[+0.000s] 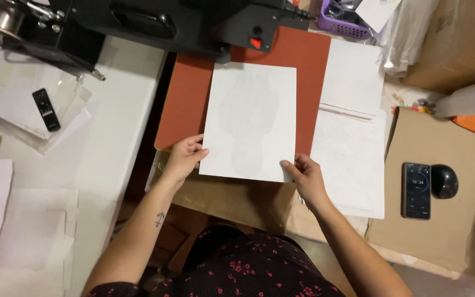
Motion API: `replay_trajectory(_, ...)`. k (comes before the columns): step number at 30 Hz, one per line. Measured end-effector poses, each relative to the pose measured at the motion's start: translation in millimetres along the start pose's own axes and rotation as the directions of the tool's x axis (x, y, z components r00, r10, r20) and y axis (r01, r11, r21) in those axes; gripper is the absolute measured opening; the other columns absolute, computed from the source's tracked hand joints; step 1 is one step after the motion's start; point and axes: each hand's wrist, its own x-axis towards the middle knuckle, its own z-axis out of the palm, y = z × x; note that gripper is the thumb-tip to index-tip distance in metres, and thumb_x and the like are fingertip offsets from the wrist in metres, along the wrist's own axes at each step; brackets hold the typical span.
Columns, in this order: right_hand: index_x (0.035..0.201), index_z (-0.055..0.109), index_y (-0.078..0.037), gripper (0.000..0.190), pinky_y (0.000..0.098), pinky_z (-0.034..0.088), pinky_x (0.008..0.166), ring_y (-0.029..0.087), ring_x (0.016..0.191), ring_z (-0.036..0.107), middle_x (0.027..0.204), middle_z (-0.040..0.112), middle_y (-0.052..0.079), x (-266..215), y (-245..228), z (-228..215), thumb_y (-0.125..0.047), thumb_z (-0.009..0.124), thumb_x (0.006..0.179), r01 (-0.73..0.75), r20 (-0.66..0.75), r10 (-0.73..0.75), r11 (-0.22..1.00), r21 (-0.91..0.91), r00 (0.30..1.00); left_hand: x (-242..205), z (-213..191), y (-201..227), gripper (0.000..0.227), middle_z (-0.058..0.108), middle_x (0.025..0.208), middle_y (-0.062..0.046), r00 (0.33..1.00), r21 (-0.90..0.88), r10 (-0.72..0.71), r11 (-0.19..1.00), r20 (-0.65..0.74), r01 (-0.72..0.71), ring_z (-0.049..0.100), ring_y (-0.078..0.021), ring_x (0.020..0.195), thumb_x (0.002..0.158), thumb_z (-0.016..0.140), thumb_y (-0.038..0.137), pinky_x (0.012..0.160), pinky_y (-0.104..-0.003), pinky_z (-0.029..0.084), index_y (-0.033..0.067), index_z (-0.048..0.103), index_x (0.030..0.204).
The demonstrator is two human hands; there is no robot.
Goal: The person places a sheet of white paper onto a heat press machine, covers it with a brown protective sheet, and closes the press. After a period, the person opens the press, removes the protective sheet, and takes out the white paper. The person repeats this process with another sheet of paper.
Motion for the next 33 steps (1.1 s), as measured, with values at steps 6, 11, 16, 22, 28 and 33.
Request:
replay_trajectory(6, 0.105, 0.072, 0.002, 0.025, 0.0293, 0.052, 0.064, 0.019, 0.075, 0.060, 0.080, 0.068, 0.012, 42, 6, 47, -0.019, 0.077, 0.092, -0.034, -0.159, 0.031, 0.999, -0.010, 0.987, 63, -36, 8, 0.052, 0.073, 0.102, -0.010, 1.000, 0.086, -0.009, 0.996, -0.006, 0.010, 0.067, -0.0120, 0.084, 0.090, 0.071, 0.009, 0.061, -0.019, 0.057, 0.0009, 0.055, 0.139)
replay_trajectory(11, 0.110, 0.073, 0.002, 0.031, 0.0402, 0.059, 0.065, 0.029, 0.083, 0.072, 0.088, 0.073, 0.020, 64, -11, 63, -0.023, 0.078, 0.092, -0.016, -0.283, -0.028, 0.988, -0.153, 0.959, 89, -49, 22, 0.055, 0.067, 0.117, -0.022, 0.999, 0.103, 0.040, 0.994, 0.020, -0.042, 0.067, -0.0243, 0.106, 0.093, 0.069, 0.009, 0.085, -0.036, 0.058, -0.0024, 0.050, 0.143)
replay_trajectory(16, 0.120, 0.066, -0.007, 0.041, 0.0428, 0.058, 0.074, 0.030, 0.088, 0.072, 0.096, 0.071, 0.011, 21, -36, 57, -0.036, 0.076, 0.092, 0.105, -0.296, -0.383, 0.747, -0.657, 0.875, 59, -70, 37, 0.034, 0.067, 0.108, -0.018, 0.892, 0.439, 0.448, 0.791, 0.059, -0.426, 0.068, -0.0309, 0.104, 0.099, 0.064, 0.010, 0.082, -0.038, 0.060, -0.0018, 0.058, 0.130)
replay_trajectory(22, 0.127, 0.056, -0.006, 0.035, 0.0468, 0.047, 0.092, 0.034, 0.108, 0.060, 0.117, 0.059, 0.015, -61, 85, 29, -0.028, 0.055, 0.100, 0.704, 0.517, -0.598, 0.114, -0.701, 0.612, 5, -126, -80, 0.032, 0.067, 0.114, -0.009, 0.394, 0.525, 0.536, -0.112, 0.747, -0.844, 0.063, -0.0287, 0.109, 0.093, 0.067, 0.028, 0.095, -0.043, 0.049, 0.0079, 0.068, 0.118)
replay_trajectory(28, 0.157, 0.027, -0.005, 0.073, 0.0535, 0.018, 0.123, 0.039, 0.149, 0.026, 0.162, 0.026, 0.022, -94, 187, 2, -0.040, 0.047, 0.096, 0.640, 0.628, -0.309, -0.075, -0.765, 0.714, -32, -143, -150, 0.117, 0.020, 0.165, -0.019, 0.640, 0.676, 0.226, -0.321, 0.734, -0.663, 0.023, -0.0333, 0.151, 0.065, 0.069, 0.060, 0.125, -0.049, 0.016, 0.0079, 0.021, 0.158)
replay_trajectory(33, 0.146, 0.049, -0.001, 0.047, 0.0494, 0.030, 0.117, 0.039, 0.137, 0.047, 0.151, 0.047, 0.023, -90, 180, -11, -0.025, 0.040, 0.106, 0.798, 0.757, -0.294, 0.035, -0.602, 0.584, -42, -159, -168, 0.081, 0.027, 0.166, -0.010, 0.747, 0.754, 0.137, -0.235, 0.650, -0.613, 0.028, -0.0243, 0.152, 0.082, 0.059, 0.031, 0.124, -0.042, 0.023, 0.0125, 0.030, 0.155)
